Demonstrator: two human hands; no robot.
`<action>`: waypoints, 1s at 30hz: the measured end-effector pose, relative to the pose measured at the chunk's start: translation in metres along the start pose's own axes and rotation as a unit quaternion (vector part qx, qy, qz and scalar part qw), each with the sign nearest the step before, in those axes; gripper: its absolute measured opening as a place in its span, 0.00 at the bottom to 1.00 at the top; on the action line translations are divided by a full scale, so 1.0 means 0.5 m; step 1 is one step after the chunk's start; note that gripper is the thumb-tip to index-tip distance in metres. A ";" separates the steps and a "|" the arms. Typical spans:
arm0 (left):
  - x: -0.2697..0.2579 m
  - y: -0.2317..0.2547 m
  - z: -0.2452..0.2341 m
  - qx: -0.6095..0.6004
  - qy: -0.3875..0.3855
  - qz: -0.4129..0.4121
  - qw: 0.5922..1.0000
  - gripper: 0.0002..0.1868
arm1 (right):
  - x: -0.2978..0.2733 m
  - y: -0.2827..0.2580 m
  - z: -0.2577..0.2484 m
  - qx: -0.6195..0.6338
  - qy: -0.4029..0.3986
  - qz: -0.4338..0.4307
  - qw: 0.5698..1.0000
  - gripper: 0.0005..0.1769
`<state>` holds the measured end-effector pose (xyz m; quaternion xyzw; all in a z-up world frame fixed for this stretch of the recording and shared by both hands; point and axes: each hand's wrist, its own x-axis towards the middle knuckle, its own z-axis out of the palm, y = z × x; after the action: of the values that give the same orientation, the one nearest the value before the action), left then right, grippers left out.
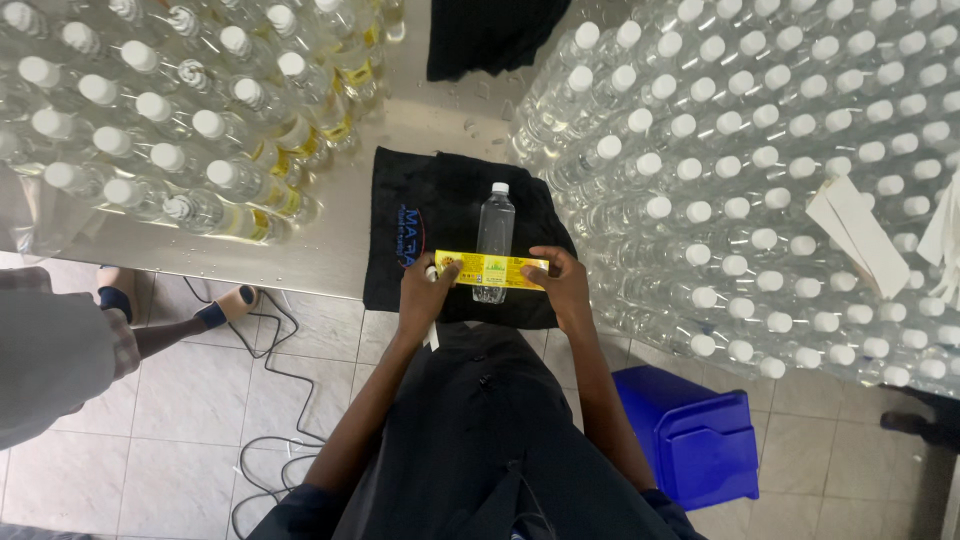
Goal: The person repeatedly picks up clear plastic bottles, peels yellow labels from a roll, and wraps them around the bottles. They then place the labeled bottles onto a nearby table. The process is repeated for multiple bottles.
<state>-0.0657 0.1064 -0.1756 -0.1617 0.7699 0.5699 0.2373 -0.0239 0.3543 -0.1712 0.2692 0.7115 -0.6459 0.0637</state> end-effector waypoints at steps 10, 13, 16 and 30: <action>0.001 -0.019 0.033 0.020 0.032 0.004 0.999 0.17 | -0.008 0.018 0.000 0.060 0.043 0.026 0.997 0.27; 0.012 -0.037 0.043 0.025 0.046 -0.003 0.999 0.18 | -0.015 0.013 0.002 0.056 0.042 0.034 0.997 0.26; 0.016 -0.037 0.046 0.021 0.053 0.000 0.998 0.21 | -0.017 0.011 0.002 0.054 0.045 0.034 0.997 0.25; 0.027 -0.066 0.059 0.013 0.074 0.007 0.997 0.26 | -0.007 0.028 -0.004 0.050 0.032 0.037 0.998 0.26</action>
<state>-0.0544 0.1248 -0.2165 -0.1951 0.7937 0.5481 0.1776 -0.0140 0.3553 -0.1817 0.3188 0.6698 -0.6687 0.0514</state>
